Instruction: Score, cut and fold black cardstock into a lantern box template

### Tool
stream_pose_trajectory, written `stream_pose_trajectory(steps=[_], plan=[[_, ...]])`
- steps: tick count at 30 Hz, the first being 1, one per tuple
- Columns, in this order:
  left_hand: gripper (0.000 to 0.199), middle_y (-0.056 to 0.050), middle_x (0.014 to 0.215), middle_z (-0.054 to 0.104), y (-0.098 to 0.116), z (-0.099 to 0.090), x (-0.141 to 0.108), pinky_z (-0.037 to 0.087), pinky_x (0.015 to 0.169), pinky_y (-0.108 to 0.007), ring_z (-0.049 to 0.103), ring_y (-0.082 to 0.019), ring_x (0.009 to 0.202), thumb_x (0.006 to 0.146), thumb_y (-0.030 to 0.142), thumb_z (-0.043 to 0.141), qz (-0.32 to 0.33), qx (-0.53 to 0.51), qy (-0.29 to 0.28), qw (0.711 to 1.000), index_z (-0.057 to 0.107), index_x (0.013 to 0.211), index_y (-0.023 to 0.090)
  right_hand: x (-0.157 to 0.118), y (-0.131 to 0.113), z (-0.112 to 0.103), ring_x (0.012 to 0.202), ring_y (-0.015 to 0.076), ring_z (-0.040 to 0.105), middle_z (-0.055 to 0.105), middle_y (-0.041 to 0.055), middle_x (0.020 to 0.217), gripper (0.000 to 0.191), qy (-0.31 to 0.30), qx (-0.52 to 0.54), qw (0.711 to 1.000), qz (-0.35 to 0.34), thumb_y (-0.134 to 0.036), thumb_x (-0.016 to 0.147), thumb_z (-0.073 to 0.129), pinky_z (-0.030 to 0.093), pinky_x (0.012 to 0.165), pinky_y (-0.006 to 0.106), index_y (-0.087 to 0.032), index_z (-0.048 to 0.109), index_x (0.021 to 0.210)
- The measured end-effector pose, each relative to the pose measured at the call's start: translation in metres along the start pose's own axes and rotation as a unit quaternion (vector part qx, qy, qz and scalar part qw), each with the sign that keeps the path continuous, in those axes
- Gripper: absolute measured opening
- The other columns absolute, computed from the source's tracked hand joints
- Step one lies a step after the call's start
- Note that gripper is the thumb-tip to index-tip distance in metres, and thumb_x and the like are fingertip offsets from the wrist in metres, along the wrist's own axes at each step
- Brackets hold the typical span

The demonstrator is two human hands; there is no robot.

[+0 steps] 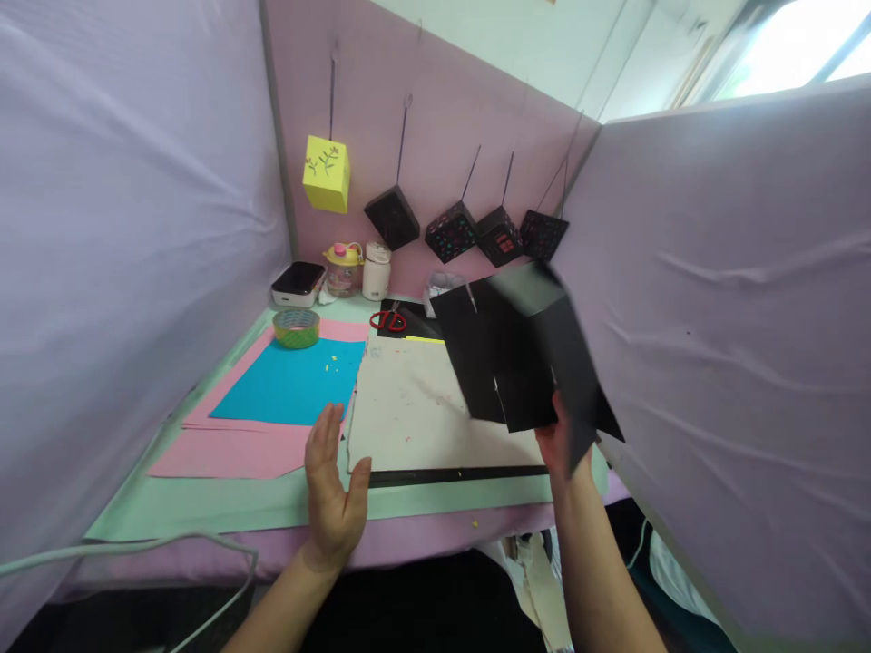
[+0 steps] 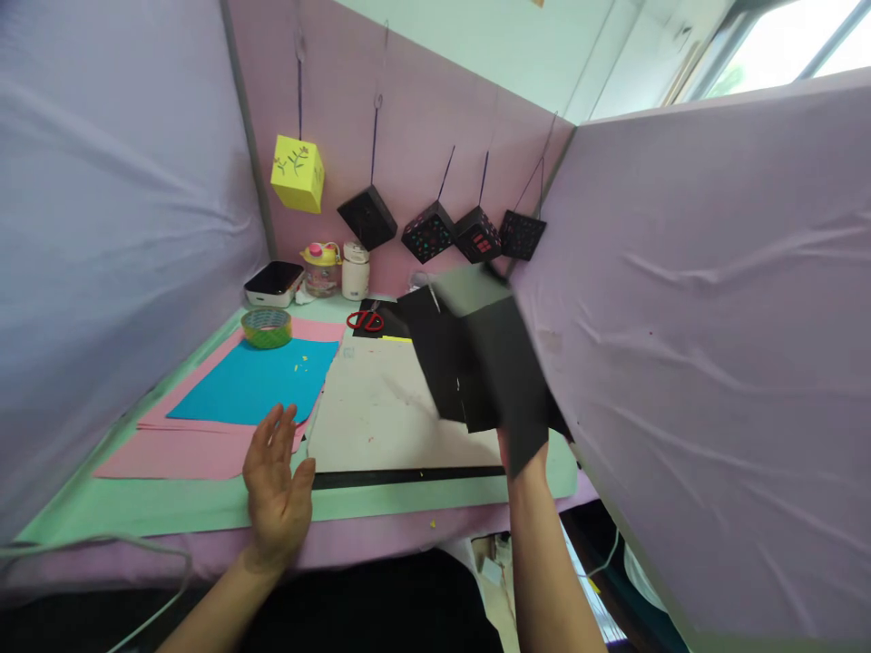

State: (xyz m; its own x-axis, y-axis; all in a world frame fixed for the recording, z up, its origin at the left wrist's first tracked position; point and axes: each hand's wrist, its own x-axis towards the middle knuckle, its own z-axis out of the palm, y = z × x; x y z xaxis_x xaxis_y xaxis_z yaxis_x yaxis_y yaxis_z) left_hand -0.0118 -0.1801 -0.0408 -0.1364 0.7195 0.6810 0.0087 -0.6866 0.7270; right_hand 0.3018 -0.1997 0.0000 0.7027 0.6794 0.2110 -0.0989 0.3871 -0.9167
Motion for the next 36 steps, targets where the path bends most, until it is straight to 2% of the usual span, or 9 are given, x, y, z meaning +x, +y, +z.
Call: stream_pose_trajectory(steps=[4, 7, 14, 20, 26, 29, 32, 34, 36], plan=[[0.076, -0.01, 0.158, 0.017, -0.002, 0.001, -0.001, 0.024, 0.115, -0.055, 0.025, -0.03, 0.143, 0.09, 0.029, 0.06, -0.081, 0.0, -0.024, 0.996, 0.015, 0.15, 0.036, -0.015, 0.005, 0.019, 0.11, 0.0216, 0.065, 0.073, 0.006, 0.108, 0.039, 0.069, 0.107, 0.983, 0.134, -0.031, 0.07, 0.078, 0.057, 0.093, 0.035, -0.017, 0.067, 0.105], [0.072, -0.013, 0.156, 0.021, -0.005, -0.001, -0.001, 0.03, 0.11, -0.058, 0.04, -0.031, 0.136, 0.093, 0.036, 0.054, -0.13, -0.048, -0.062, 0.988, 0.011, 0.151, 0.037, -0.037, 0.013, 0.037, 0.107, 0.0207, 0.066, 0.074, 0.0053, 0.103, 0.038, 0.052, 0.134, 0.972, 0.186, -0.029, 0.069, 0.08, 0.057, 0.092, 0.032, -0.016, 0.068, 0.103], [0.069, -0.014, 0.154, 0.025, -0.004, -0.001, 0.0, 0.039, 0.106, -0.055, 0.046, -0.029, 0.131, 0.094, 0.035, 0.051, -0.146, -0.074, -0.08, 0.983, 0.01, 0.15, 0.038, -0.071, 0.024, 0.066, 0.098, 0.0213, 0.069, 0.075, 0.0059, 0.097, 0.024, 0.082, 0.144, 0.938, 0.303, -0.027, 0.072, 0.076, 0.061, 0.084, 0.029, -0.015, 0.068, 0.092], [0.078, -0.011, 0.155, 0.024, -0.01, 0.0, -0.001, 0.024, 0.116, -0.052, 0.025, -0.028, 0.144, 0.088, 0.028, 0.061, -0.116, 0.11, -0.064, 0.985, 0.016, 0.151, 0.031, -0.093, 0.008, 0.063, 0.091, 0.0203, 0.07, 0.074, 0.0063, 0.092, 0.022, -0.093, 0.117, 0.904, 0.4, -0.022, 0.07, 0.077, 0.058, 0.089, 0.033, -0.017, 0.062, 0.084], [0.069, -0.011, 0.149, 0.034, -0.017, -0.002, -0.001, 0.037, 0.111, -0.046, 0.045, -0.025, 0.132, 0.088, 0.025, 0.059, -0.103, 0.181, -0.103, 0.973, 0.024, 0.148, 0.029, -0.114, -0.023, 0.038, 0.093, 0.0204, 0.071, 0.072, 0.013, 0.103, 0.039, -0.303, -0.063, 0.839, 0.448, -0.03, 0.079, 0.071, 0.056, 0.085, 0.034, -0.014, 0.058, 0.113], [0.064, -0.01, 0.146, 0.038, -0.017, -0.002, 0.001, 0.036, 0.111, -0.047, 0.044, -0.025, 0.132, 0.089, 0.024, 0.057, -0.1, 0.207, -0.114, 0.967, 0.028, 0.146, 0.028, -0.11, -0.024, 0.024, 0.086, 0.0212, 0.07, 0.073, 0.0113, 0.097, 0.032, -0.409, -0.22, 0.833, 0.302, -0.036, 0.086, 0.061, 0.057, 0.079, 0.037, -0.016, 0.063, 0.11], [0.064, -0.01, 0.146, 0.039, -0.016, -0.001, 0.001, 0.037, 0.11, -0.047, 0.048, -0.024, 0.128, 0.089, 0.022, 0.056, -0.096, 0.215, -0.135, 0.963, 0.028, 0.146, 0.028, -0.095, -0.01, 0.017, 0.107, 0.0247, 0.063, 0.068, 0.0115, 0.114, 0.028, -0.373, -0.381, 0.845, -0.034, -0.031, 0.091, 0.053, 0.05, 0.095, 0.044, -0.02, 0.064, 0.114], [0.064, -0.011, 0.145, 0.04, -0.015, 0.0, 0.0, 0.039, 0.109, -0.046, 0.05, -0.024, 0.126, 0.089, 0.022, 0.056, -0.093, 0.219, -0.143, 0.961, 0.028, 0.146, 0.027, -0.083, 0.004, 0.018, 0.126, 0.0258, 0.051, 0.058, 0.0123, 0.133, 0.036, -0.336, -0.438, 0.811, -0.192, -0.027, 0.092, 0.051, 0.04, 0.107, 0.046, -0.02, 0.058, 0.126], [0.064, -0.012, 0.144, 0.04, -0.014, 0.0, 0.0, 0.039, 0.108, -0.047, 0.05, -0.025, 0.126, 0.089, 0.023, 0.056, -0.089, 0.224, -0.145, 0.96, 0.028, 0.146, 0.026, -0.073, 0.016, 0.022, 0.138, 0.0257, 0.037, 0.044, 0.0123, 0.146, 0.048, -0.342, -0.466, 0.774, -0.26, -0.025, 0.091, 0.051, 0.034, 0.113, 0.047, -0.019, 0.047, 0.139]])
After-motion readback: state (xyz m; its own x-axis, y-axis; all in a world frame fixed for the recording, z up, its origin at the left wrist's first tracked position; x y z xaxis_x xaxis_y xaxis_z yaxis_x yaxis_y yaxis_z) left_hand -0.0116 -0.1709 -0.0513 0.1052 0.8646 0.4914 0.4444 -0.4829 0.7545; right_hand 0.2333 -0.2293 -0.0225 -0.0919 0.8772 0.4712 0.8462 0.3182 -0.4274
